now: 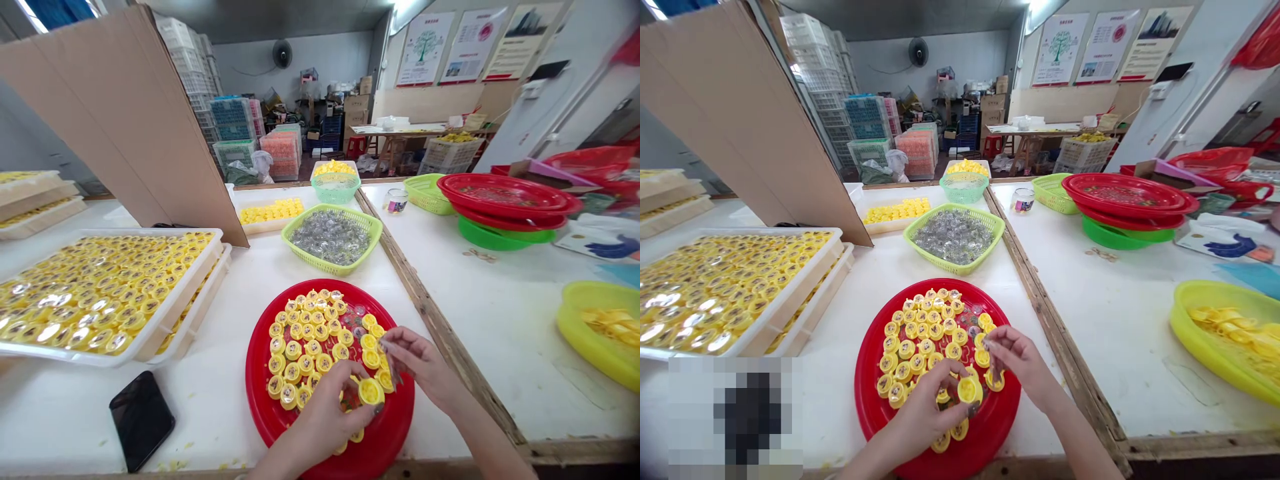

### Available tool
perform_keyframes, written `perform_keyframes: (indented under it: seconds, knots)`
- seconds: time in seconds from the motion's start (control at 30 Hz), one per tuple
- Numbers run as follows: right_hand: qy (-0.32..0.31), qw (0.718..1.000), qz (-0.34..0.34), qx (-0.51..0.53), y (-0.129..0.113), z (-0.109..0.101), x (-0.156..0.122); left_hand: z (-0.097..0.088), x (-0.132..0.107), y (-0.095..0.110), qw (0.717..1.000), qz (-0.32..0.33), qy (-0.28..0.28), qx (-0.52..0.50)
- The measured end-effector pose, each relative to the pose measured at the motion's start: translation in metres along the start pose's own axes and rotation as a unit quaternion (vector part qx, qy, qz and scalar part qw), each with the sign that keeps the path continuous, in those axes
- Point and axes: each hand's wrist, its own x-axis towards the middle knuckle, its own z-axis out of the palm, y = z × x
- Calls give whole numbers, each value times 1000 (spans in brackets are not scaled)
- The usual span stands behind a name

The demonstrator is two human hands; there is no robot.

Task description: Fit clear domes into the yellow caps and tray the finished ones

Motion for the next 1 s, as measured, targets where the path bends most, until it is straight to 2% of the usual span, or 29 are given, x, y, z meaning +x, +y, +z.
perform_keyframes:
  seconds: [0.13, 0.23, 0.33, 0.47, 0.6, 0.67, 0.73, 0.8, 0.87, 1.0]
  knots:
    - [-158, 982, 79, 62, -3, 3, -20, -5, 0, -1, 998, -42, -6, -49]
    - [-171, 981, 77, 57, -3, 9, -26, -5, 0, -6, 999, -29, 3, -34]
    - [-152, 987, 55, 8, -6, 14, -29, -5, 0, -8, 999, -10, -2, -54]
    - [-112, 991, 19, -67, -9, 23, -33, -3, -1, -8, 990, -3, -19, -141]
    - [-42, 985, -72, -149, -4, 34, -38, 3, -3, -13, 979, -6, -3, -201]
    - [-16, 963, -165, -213, -2, 40, -41, 5, -3, -17, 983, -1, 27, -180]
    - [19, 924, -262, -278, -2, 45, -43, 4, -2, -20, 990, 9, 63, -129]
    - [52, 894, -314, -315, -4, 49, -46, 2, -2, -21, 992, 25, 81, -90]
    - [70, 889, -317, -324, -8, 53, -48, 0, -3, -21, 993, 42, 77, -78]
    - [83, 911, -274, -298, -13, 58, -47, -3, -4, -21, 993, 70, 79, -58]
